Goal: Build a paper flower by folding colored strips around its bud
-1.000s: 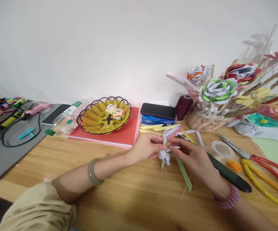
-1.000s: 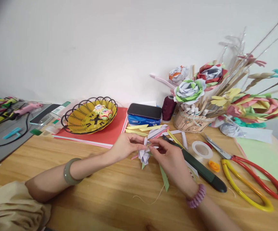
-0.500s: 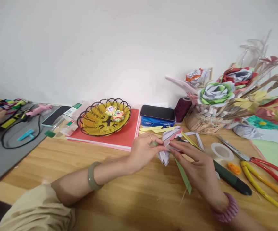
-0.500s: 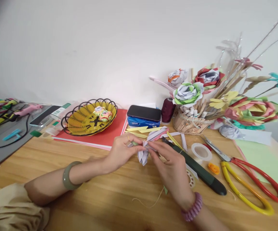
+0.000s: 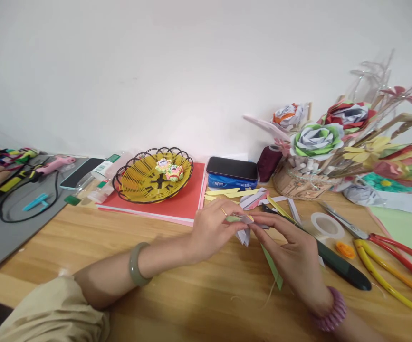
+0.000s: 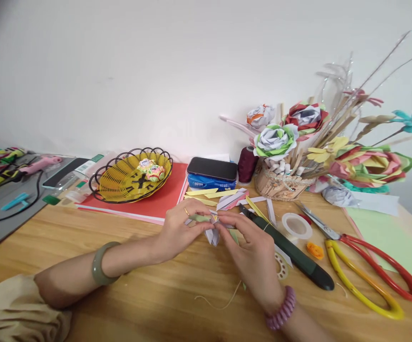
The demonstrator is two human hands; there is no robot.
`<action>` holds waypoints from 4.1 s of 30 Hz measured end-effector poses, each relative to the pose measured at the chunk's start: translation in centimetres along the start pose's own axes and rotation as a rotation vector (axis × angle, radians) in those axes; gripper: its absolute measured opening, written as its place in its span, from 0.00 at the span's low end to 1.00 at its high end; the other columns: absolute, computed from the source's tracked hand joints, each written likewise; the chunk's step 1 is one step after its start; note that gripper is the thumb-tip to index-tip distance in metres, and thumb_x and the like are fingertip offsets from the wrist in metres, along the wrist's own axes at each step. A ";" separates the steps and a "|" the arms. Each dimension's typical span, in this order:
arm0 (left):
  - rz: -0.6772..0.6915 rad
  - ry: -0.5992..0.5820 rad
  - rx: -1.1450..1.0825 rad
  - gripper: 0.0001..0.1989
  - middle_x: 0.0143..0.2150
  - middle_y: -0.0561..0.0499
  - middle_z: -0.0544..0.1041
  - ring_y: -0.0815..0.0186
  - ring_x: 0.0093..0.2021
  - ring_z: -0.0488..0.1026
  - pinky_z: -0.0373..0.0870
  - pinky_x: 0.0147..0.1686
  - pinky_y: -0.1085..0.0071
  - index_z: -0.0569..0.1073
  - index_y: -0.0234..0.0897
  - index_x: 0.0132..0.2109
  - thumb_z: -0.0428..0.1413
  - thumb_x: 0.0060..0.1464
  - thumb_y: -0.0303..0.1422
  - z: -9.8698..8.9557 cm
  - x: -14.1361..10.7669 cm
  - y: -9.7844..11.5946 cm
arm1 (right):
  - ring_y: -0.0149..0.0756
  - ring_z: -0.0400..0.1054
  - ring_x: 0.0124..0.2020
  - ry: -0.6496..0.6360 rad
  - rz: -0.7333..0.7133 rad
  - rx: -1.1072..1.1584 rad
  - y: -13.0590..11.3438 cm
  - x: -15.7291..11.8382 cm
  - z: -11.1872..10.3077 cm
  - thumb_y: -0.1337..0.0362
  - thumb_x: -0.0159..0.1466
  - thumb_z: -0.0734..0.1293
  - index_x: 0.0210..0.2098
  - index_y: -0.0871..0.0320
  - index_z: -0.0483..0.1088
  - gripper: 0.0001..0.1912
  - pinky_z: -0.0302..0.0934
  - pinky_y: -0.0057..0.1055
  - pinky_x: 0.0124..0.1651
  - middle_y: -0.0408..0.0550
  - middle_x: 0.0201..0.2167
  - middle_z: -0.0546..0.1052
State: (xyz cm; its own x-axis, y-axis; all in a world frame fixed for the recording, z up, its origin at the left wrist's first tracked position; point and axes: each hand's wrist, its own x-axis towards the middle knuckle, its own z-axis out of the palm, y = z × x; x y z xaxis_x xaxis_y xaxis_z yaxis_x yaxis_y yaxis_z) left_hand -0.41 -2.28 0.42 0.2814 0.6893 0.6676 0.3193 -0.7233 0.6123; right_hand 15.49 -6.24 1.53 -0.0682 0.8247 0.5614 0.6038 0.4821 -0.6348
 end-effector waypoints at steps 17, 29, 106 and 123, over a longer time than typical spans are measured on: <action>0.270 -0.027 -0.001 0.04 0.27 0.50 0.75 0.70 0.30 0.71 0.68 0.31 0.75 0.68 0.36 0.30 0.56 0.49 0.31 -0.4 0.1 -0.3 | 0.34 0.71 0.30 -0.094 -0.528 -0.252 1.2 0.5 -1.7 0.73 0.56 0.65 0.32 0.57 0.68 0.06 0.67 0.28 0.30 0.50 0.30 0.75; 0.184 -0.220 -0.155 0.04 0.29 0.48 0.75 0.70 0.31 0.71 0.68 0.34 0.72 0.69 0.35 0.31 0.55 0.50 0.31 -0.5 0.4 -0.3 | 0.38 0.70 0.33 -0.209 -0.524 -0.065 1.1 0.9 -1.5 0.73 0.57 0.63 0.35 0.55 0.67 0.08 0.66 0.35 0.34 0.48 0.30 0.75; -0.738 -0.351 -0.643 0.12 0.26 0.55 0.69 0.74 0.26 0.65 0.63 0.29 0.75 0.66 0.32 0.28 0.62 0.36 0.28 0.0 1.3 -0.3 | 0.32 0.67 0.30 -0.363 0.203 0.258 1.6 0.9 -0.7 0.60 0.61 0.63 0.31 0.55 0.67 0.06 0.63 0.26 0.33 0.43 0.28 0.72; -0.843 -0.471 -0.750 0.10 0.23 0.55 0.71 0.75 0.24 0.67 0.63 0.29 0.76 0.69 0.30 0.27 0.62 0.34 0.24 0.0 1.7 -1.2 | 0.34 0.68 0.31 -0.478 0.276 0.263 1.3 1.4 -0.7 0.59 0.60 0.63 0.29 0.57 0.68 0.08 0.63 0.29 0.35 0.45 0.28 0.73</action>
State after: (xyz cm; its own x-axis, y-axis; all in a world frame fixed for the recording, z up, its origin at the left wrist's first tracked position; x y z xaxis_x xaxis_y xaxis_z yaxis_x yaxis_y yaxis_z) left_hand -0.35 -0.26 0.82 0.5887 0.7881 -0.1798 0.0031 0.2203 0.9754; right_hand 16.73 -4.64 1.88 -0.3227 0.9416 0.0963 0.4380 0.2387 -0.8667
